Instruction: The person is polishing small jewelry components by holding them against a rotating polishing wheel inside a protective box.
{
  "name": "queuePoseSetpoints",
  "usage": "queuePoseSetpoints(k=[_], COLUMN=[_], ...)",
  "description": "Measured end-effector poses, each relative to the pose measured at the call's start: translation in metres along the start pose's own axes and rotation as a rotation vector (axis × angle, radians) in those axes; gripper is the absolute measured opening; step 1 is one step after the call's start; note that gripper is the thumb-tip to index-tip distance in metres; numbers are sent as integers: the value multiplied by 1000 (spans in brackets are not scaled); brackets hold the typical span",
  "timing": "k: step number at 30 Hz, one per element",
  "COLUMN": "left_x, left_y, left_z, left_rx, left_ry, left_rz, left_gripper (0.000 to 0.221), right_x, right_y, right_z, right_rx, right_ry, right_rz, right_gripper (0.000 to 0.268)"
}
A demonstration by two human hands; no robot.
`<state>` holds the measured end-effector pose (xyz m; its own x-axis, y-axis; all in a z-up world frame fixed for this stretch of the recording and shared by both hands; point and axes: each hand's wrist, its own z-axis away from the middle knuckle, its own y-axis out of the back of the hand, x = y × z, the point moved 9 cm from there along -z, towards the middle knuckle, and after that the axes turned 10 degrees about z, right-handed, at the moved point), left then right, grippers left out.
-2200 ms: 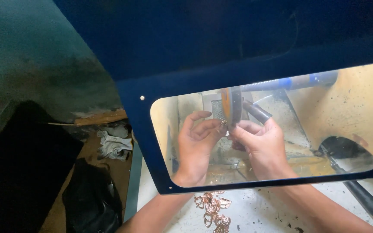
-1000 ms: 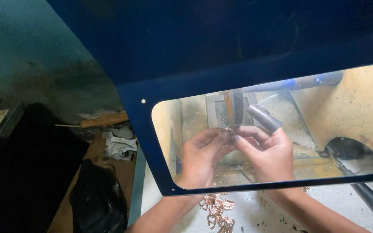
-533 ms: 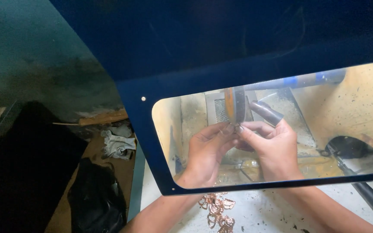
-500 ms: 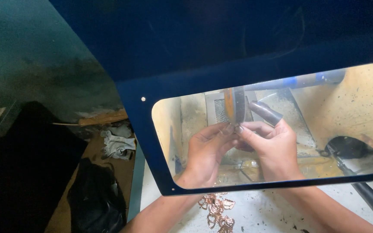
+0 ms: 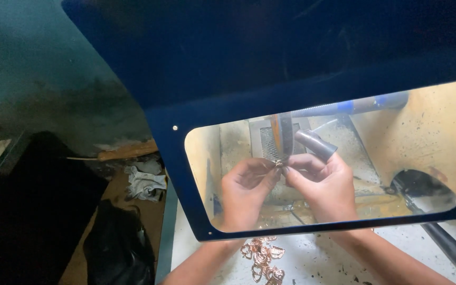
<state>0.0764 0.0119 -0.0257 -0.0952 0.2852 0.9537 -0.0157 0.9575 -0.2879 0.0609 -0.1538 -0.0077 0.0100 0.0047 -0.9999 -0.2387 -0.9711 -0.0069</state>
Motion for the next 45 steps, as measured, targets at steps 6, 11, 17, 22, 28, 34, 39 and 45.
queuePoseSetpoints(k=[6, 11, 17, 22, 28, 34, 39, 45], left_x=[2, 9, 11, 6, 9, 9, 13, 68], left_y=[-1, -9, -11, -12, -17, -10, -5, -32], left_z=[-1, -1, -4, -11, -12, -12, -14, 14], left_rx=[-63, -117, -116, -49, 35, 60, -23, -341], left_ry=[-34, -47, -35, 69, 172, 181, 46, -616], left_rz=[14, 1, -12, 17, 103, 145, 42, -449], left_gripper=[32, 29, 21, 21, 28, 30, 19, 11], right_x=[-1, -4, -7, -4, 10, 13, 17, 28], right_y=[3, 8, 8, 8, 7, 3, 0, -12], right_z=[1, 1, 2, -2, -16, -15, -9, 9], right_rx=[-23, -27, -26, -4, -16, -5, -63, -177], right_ry=[56, 108, 160, 68, -53, -120, -128, -352], right_rz=[22, 77, 92, 39, -50, -32, -46, -119], right_gripper=[73, 71, 72, 70, 74, 78, 82, 78])
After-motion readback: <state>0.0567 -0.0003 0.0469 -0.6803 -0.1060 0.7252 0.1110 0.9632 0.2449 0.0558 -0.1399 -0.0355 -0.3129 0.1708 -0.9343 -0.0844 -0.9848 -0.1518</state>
